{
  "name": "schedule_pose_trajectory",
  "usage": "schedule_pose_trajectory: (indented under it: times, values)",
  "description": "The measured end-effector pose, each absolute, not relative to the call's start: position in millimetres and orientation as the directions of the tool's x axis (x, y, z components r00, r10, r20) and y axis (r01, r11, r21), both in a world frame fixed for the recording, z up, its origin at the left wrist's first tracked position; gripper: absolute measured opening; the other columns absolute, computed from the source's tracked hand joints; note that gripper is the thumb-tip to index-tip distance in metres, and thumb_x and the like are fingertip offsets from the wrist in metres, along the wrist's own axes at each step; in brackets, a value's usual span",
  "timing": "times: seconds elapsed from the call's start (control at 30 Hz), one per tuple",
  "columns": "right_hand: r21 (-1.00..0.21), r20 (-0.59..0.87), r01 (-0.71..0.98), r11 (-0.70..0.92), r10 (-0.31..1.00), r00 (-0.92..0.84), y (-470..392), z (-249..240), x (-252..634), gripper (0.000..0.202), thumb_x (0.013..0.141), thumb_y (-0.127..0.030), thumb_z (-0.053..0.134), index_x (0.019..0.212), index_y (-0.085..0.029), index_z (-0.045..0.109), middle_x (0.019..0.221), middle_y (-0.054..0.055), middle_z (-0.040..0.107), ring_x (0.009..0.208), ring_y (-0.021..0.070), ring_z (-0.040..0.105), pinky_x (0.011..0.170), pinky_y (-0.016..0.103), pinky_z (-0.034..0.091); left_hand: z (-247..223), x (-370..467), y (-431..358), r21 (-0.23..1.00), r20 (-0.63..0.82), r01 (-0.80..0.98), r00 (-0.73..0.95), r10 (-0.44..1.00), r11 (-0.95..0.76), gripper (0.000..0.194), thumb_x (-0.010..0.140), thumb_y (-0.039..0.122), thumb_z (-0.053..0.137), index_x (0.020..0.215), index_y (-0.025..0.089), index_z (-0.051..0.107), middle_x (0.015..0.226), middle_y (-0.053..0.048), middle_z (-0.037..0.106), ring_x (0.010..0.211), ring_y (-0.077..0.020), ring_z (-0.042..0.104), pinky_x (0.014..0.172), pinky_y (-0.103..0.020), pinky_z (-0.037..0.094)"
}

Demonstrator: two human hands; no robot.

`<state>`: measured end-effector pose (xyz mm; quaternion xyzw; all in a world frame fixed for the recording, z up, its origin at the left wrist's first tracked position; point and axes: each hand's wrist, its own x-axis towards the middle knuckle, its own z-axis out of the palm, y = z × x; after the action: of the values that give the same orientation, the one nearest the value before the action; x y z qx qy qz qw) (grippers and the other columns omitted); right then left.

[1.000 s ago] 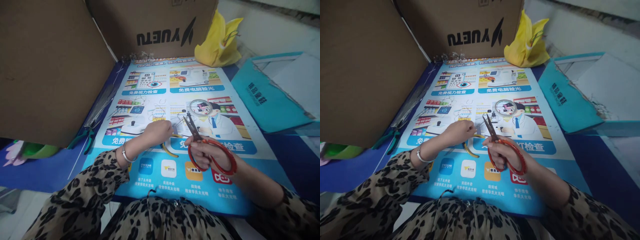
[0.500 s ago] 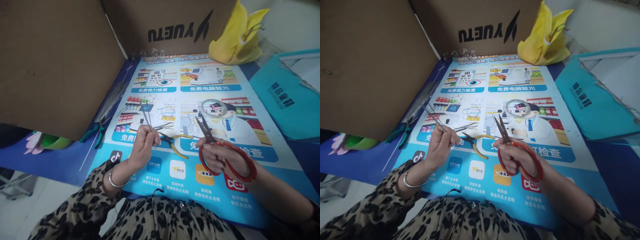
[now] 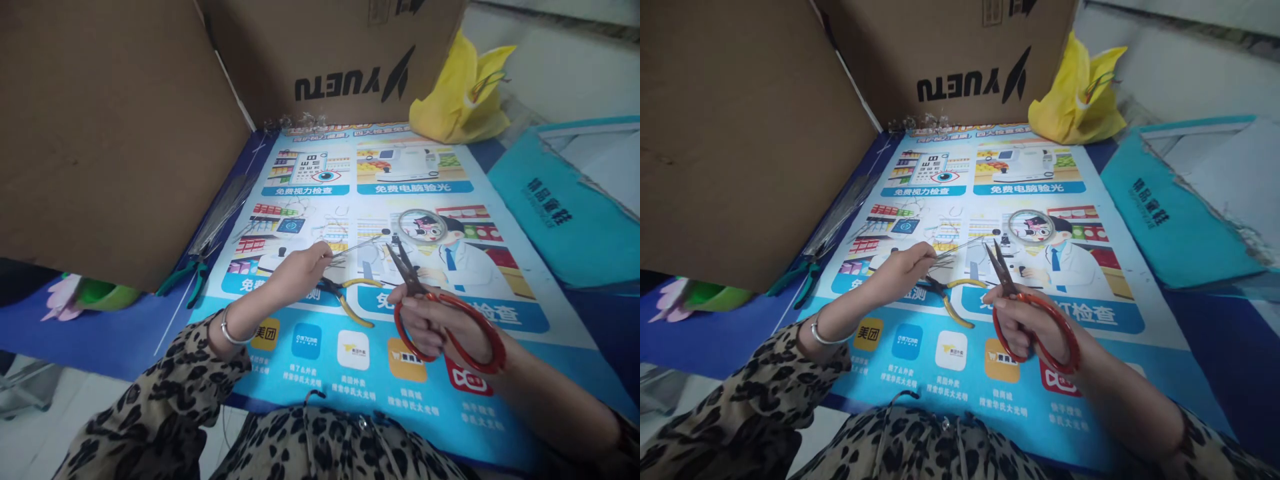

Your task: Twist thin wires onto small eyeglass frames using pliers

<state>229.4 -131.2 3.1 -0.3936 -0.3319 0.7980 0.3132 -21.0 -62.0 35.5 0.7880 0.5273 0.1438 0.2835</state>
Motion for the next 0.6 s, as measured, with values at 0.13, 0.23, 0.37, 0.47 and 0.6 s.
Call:
schedule_pose_trajectory:
  times: [0.13,0.23,0.37,0.47,0.6]
  values:
    - [-0.784,-0.413,-0.246,-0.57,0.775,-0.479,-131.2,4.1,228.0,0.019,0.083,-0.036,0.055,0.097,-0.022,0.055,0.052,-0.007,0.036,0.039,0.0065,0.032,0.037,0.023,0.026,44.7,-7.3,-55.5,0.54,-0.102,0.767,0.468,0.878,-0.346,0.025,0.089,0.029,0.033,0.095,0.021,0.056,0.07,0.0,0.06,0.063,-0.0145,0.053,0.057,-0.025,0.037]
    - [-0.789,-0.398,-0.259,-0.557,0.785,-0.475,-131.0,4.7,227.5,0.021,0.083,-0.037,0.055,0.097,-0.022,0.055,0.053,-0.007,0.036,0.039,0.0065,0.031,0.038,0.022,0.026,55.6,5.9,-46.8,0.461,-0.089,0.782,0.511,0.855,-0.42,0.03,0.089,0.029,0.033,0.107,0.023,0.056,0.079,-0.003,0.065,0.069,-0.017,0.057,0.061,-0.027,0.04]
    - [-0.805,-0.388,-0.237,-0.545,0.784,-0.485,-132.2,6.5,227.2,0.018,0.084,-0.039,0.052,0.094,-0.023,0.054,0.053,-0.007,0.038,0.039,0.0067,0.033,0.039,0.022,0.028,68.0,20.0,-34.4,0.367,-0.161,0.816,0.528,0.834,-0.446,0.027,0.087,0.026,0.035,0.099,0.022,0.059,0.078,-0.005,0.066,0.068,-0.0192,0.058,0.061,-0.029,0.04]
    - [-0.821,-0.382,-0.202,-0.534,0.777,-0.501,-135.2,8.2,225.6,0.024,0.087,-0.043,0.046,0.094,-0.022,0.055,0.052,-0.006,0.042,0.039,0.0077,0.037,0.039,0.023,0.03,70.9,23.5,-28.1,0.403,-0.106,0.799,0.525,0.844,-0.447,0.028,0.088,0.026,0.033,0.094,0.021,0.059,0.081,-0.004,0.066,0.074,-0.0193,0.059,0.065,-0.03,0.042]
    - [-0.793,-0.401,-0.185,-0.58,0.727,-0.557,-138.4,10.7,220.2,0.035,0.088,-0.051,0.04,0.097,-0.019,0.053,0.052,-0.005,0.047,0.039,0.0094,0.043,0.041,0.024,0.033,69.1,23.5,-26.4,0.46,-0.022,0.735,0.571,0.821,-0.499,0.027,0.086,0.021,0.034,0.089,0.018,0.061,0.093,-0.006,0.064,0.09,-0.0187,0.057,0.079,-0.031,0.042]
